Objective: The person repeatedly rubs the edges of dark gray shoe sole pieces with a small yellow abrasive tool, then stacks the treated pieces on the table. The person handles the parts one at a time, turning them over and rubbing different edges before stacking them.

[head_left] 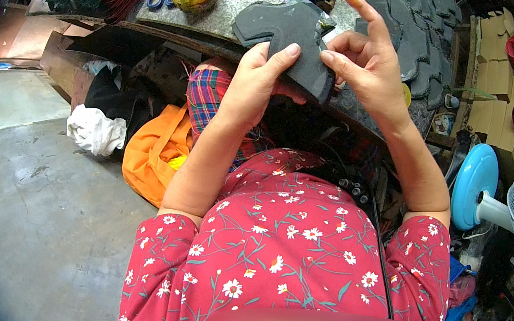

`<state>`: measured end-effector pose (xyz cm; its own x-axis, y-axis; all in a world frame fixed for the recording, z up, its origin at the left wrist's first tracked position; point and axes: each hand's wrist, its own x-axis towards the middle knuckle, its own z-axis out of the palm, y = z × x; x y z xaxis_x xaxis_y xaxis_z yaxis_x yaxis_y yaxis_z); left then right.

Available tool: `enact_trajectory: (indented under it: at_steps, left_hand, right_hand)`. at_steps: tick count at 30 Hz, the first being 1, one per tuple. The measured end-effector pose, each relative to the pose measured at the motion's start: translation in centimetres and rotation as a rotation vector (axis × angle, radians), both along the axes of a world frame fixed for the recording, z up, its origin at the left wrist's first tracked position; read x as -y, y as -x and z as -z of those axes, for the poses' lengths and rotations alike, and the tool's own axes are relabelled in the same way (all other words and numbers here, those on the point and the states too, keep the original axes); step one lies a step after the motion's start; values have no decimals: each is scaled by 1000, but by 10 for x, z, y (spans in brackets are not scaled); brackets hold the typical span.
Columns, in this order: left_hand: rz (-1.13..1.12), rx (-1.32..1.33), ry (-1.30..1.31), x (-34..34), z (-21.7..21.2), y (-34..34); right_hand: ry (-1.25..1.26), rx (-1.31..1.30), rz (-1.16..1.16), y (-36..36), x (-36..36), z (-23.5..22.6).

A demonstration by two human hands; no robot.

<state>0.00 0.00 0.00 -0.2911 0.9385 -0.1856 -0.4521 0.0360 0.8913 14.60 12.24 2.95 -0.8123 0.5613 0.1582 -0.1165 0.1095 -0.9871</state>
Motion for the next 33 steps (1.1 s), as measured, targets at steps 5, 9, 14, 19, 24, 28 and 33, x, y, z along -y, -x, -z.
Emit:
enact_trajectory:
  at_steps: [5,9,14,19,24,28,33]
  left_hand:
    - [182,-206,262,2,-9,10]
    - [201,-1159,372,11,-24,8]
    - [-349,-1194,-191,2,-21,-13]
    - [-424,-1320,-372,-14,-9,-7]
    - [-457,-1362,-388,-20,3,-8]
    - [-486,-1317,-327,-23,5,4]
    - [-353,-1339,-406,-12,5,-6]
  right_hand:
    - [-80,-27,87,-4,-1,2]
    - [-92,38,64,-8,-8,3]
    - [-111,12,45,-6,-2,9]
    - [-182,-26,65,-6,8,10]
    - [-161,-17,66,-6,6,10]
    - [-96,0,55,-7,1,11]
    - [-70,5,61,-7,-3,13]
